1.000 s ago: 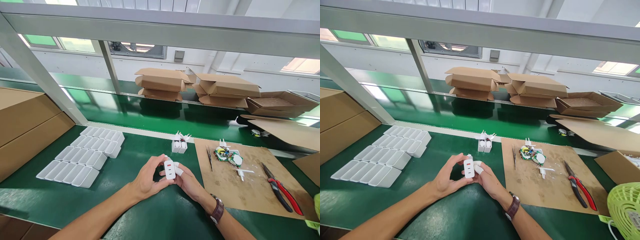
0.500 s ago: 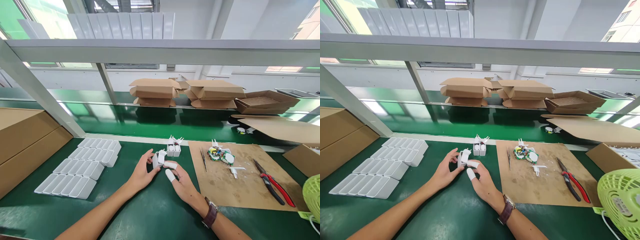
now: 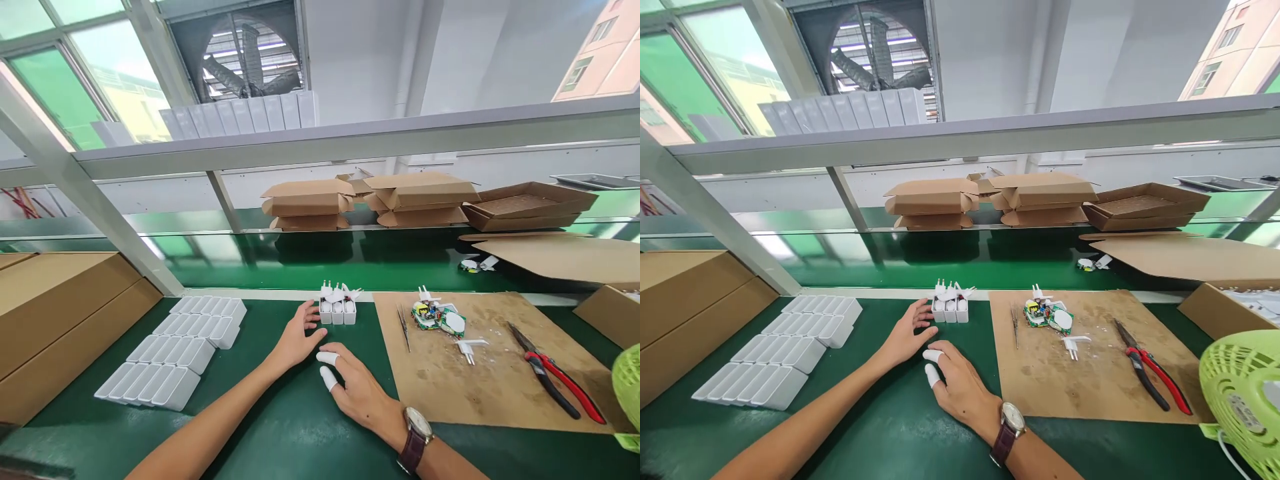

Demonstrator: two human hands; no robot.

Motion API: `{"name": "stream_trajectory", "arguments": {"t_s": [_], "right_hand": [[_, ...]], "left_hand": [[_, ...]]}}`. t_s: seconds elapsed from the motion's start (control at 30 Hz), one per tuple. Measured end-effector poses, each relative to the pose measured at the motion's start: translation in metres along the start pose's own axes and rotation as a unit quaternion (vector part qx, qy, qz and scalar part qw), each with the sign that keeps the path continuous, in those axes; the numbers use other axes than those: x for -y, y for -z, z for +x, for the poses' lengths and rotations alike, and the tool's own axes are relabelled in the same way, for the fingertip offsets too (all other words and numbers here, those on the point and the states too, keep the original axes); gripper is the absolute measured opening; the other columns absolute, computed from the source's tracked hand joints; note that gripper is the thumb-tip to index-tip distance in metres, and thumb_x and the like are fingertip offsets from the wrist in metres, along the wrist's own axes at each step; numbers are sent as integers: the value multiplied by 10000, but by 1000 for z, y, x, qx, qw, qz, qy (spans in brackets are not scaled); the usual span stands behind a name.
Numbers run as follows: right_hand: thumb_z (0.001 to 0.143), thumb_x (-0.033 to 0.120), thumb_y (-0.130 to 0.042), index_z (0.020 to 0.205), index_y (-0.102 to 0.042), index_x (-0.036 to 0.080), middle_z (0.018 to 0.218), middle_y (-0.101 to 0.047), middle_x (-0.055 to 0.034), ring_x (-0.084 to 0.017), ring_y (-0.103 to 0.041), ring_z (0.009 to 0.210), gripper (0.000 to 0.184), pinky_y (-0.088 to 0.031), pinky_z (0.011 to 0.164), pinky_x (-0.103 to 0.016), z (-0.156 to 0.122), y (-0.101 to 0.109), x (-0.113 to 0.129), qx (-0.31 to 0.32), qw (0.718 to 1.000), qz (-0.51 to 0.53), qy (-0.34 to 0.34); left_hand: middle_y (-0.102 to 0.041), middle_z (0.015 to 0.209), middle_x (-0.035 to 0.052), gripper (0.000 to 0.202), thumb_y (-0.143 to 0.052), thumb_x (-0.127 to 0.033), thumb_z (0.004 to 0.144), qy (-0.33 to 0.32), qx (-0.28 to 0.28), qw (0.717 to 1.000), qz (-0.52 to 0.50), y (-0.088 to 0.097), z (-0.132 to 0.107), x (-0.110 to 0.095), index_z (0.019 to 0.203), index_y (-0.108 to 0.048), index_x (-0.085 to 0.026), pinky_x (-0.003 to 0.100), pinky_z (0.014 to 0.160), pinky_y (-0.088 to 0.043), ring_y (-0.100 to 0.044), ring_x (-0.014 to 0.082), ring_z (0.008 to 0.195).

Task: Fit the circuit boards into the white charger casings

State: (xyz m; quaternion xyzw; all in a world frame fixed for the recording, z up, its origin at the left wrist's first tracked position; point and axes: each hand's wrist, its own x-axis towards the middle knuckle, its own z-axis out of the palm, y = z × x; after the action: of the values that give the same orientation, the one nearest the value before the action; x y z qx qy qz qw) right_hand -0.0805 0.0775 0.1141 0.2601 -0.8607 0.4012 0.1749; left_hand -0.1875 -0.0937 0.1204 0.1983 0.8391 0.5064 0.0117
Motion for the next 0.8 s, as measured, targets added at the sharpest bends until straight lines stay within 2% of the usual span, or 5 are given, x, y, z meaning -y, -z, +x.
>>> {"name": "stream_trajectory", "arguments": {"t_s": [0.17, 0.33, 0.43, 0.57, 0.8], "right_hand": [[978, 80, -473, 1248, -588, 197, 1329, -652, -149, -259, -682, 1197, 316, -609, 1030, -428, -5, -2, -3, 13, 998, -45, 48], [984, 97, -496, 1262, -608, 166, 1293, -673, -154, -264, -689, 1159, 307, -609, 1023, -430, -5, -4, 1, 13, 996, -71, 58], [990, 141, -523, 1265, -624, 162, 1278, -682, -141, -246, -687, 1153, 293, -601, 1022, -395, 0, -5, 4, 17, 996, -75, 46], [1001, 212, -533, 1240, -645, 161, 1318, -667, -138, -234, -678, 1164, 268, -591, 1019, -369, 12, 4, 4, 17, 996, -90, 21], [981, 195, -531, 1324, -594, 216, 1352, -651, -110, -231, -625, 1245, 349, -533, 1091, -416, 8, 74, -17, -42, 980, -188, -47]], "left_hand": [[-632, 1441, 125, 540, -688, -276, 898, -89, -21, 976, 198, 55, -32, -2, 1415, -538, -239, 510, 1130, -523, -616, 296, 1324], [-643, 1360, 210, 232, -633, -343, 937, -152, -139, 835, 510, 144, -61, 12, 1073, -711, -172, 616, 1088, -501, -540, 438, 1365], [-640, 1328, 251, 281, -538, -369, 965, -128, -130, 787, 590, 175, -72, 30, 936, -725, -161, 649, 936, -551, -515, 505, 1358], [-689, 1279, 196, 357, -425, -328, 990, -190, -106, 810, 545, 165, -64, 45, 793, -694, -202, 598, 881, -566, -556, 468, 1330], [-702, 1318, 120, 319, -494, -438, 998, -307, -33, 881, 359, 86, -30, 19, 814, -654, -232, 426, 849, -606, -709, 317, 1129]]}}
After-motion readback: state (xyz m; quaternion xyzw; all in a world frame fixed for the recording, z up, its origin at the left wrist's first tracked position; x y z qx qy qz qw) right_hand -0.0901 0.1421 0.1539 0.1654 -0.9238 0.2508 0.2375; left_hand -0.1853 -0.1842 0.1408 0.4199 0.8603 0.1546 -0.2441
